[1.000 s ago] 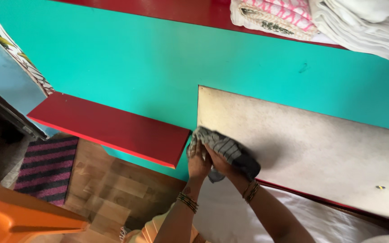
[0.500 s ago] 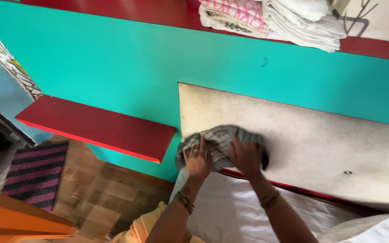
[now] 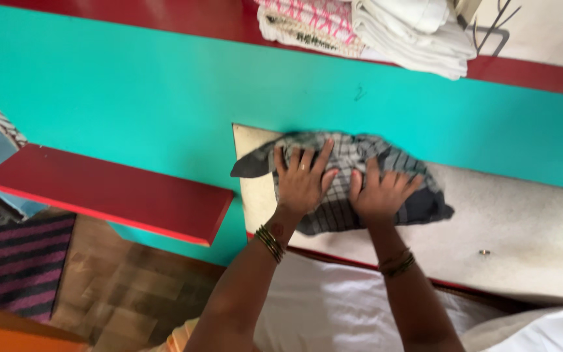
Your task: The person wipes the headboard and side panel of a bed frame using a gray cloth. They move along the length of the bed, wiping the upper and lower edges of the frame.
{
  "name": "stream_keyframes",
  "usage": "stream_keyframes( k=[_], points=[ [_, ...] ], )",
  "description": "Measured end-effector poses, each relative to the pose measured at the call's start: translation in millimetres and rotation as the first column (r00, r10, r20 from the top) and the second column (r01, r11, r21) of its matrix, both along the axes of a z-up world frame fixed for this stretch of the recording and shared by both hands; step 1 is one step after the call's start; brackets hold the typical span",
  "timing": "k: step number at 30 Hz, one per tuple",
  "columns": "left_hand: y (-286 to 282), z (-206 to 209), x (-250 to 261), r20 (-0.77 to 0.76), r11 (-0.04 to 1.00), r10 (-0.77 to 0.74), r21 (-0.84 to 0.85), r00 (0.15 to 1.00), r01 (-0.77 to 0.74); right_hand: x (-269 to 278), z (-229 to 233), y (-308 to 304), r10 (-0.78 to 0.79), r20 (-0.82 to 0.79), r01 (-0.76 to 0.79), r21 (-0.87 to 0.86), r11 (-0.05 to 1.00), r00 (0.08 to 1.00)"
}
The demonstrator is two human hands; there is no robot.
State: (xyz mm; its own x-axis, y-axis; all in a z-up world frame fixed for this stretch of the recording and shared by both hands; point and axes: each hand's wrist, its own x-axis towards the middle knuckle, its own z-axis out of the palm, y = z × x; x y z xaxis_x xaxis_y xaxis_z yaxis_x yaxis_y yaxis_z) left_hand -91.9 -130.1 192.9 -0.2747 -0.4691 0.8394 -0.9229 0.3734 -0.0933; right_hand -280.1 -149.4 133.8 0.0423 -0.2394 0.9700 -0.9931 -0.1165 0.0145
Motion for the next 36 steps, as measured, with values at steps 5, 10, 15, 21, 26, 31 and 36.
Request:
stream_keyframes(
  k=[5,10,15,21,26,31,36],
  points=[
    [-23,-22,2,-0.018,0.991,-0.029,-0.132,0.999,0.027,8,-3,-4,-0.010,0.034,0.011,-0.027,1.000,0.999],
    [-38,-28,5,-0.033,0.947,-0.101,-0.311,0.994,0.086,15,-2,-11,-0.037,0.059,0.041,-0.076,0.996,0.998],
    [-37,-28,7,-0.072,0.917,-0.186,-0.371,0.980,0.147,16,-7,-12,0.015,0.053,-0.007,-0.135,0.991,0.999],
    [-30,-21,8,-0.077,0.960,-0.131,-0.257,0.988,0.107,21,-12,-16,-0.061,-0.002,0.060,-0.135,0.989,0.998],
    [-26,-19,12,-0.069,0.989,-0.074,-0.134,0.995,0.064,26,-18,-14,-0.048,0.014,0.048,-0.025,0.999,0.999],
    [-28,-22,14,-0.051,0.982,-0.073,-0.179,0.996,0.063,25,-18,-15,-0.035,0.015,0.035,-0.033,0.999,0.999],
    [-30,-32,11,-0.074,0.981,-0.070,-0.188,0.995,0.055,23,-24,-18,-0.045,0.014,0.045,-0.049,0.998,0.999]
  ],
)
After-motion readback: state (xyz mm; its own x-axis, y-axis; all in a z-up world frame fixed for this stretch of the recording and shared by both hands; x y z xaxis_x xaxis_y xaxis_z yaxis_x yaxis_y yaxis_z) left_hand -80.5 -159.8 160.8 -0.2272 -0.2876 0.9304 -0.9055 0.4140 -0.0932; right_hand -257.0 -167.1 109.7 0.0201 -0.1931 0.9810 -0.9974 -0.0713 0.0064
